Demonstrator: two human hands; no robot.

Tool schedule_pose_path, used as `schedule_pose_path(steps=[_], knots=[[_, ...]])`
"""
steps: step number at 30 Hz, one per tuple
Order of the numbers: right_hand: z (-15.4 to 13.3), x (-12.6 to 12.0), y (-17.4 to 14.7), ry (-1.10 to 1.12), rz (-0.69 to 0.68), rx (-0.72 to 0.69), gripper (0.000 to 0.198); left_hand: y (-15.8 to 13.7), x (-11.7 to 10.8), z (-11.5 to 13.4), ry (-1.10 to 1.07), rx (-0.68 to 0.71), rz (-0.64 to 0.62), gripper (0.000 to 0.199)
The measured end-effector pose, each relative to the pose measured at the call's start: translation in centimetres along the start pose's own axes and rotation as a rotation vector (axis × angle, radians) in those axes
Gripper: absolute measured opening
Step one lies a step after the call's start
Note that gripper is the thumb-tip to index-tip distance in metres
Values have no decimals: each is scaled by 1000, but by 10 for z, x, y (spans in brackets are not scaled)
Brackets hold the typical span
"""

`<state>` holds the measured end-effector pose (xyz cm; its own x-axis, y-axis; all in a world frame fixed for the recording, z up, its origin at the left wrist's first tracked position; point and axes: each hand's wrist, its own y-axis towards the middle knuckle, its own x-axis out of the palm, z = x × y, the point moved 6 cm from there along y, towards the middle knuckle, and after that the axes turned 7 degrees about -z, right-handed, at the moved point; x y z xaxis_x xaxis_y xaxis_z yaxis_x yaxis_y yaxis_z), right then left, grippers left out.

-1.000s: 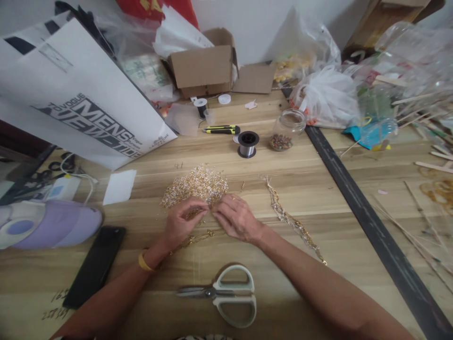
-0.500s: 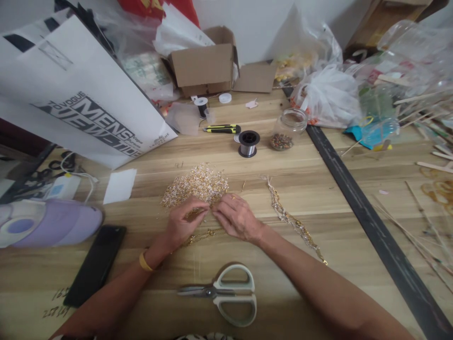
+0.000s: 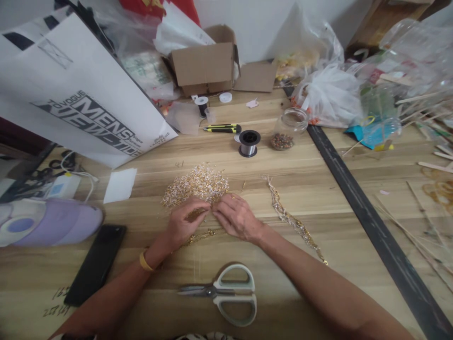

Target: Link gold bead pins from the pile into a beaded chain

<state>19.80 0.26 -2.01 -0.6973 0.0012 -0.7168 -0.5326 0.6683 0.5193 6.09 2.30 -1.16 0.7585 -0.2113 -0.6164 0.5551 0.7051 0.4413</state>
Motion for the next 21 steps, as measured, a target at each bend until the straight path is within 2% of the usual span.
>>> schedule_pose_path(steps=[9, 21], knots=[[0, 1, 1, 10, -10, 7, 6, 0, 1, 2, 12, 56, 0, 12], [1, 1, 0, -9, 8, 2, 6, 0, 3, 2, 17, 48, -11, 11]])
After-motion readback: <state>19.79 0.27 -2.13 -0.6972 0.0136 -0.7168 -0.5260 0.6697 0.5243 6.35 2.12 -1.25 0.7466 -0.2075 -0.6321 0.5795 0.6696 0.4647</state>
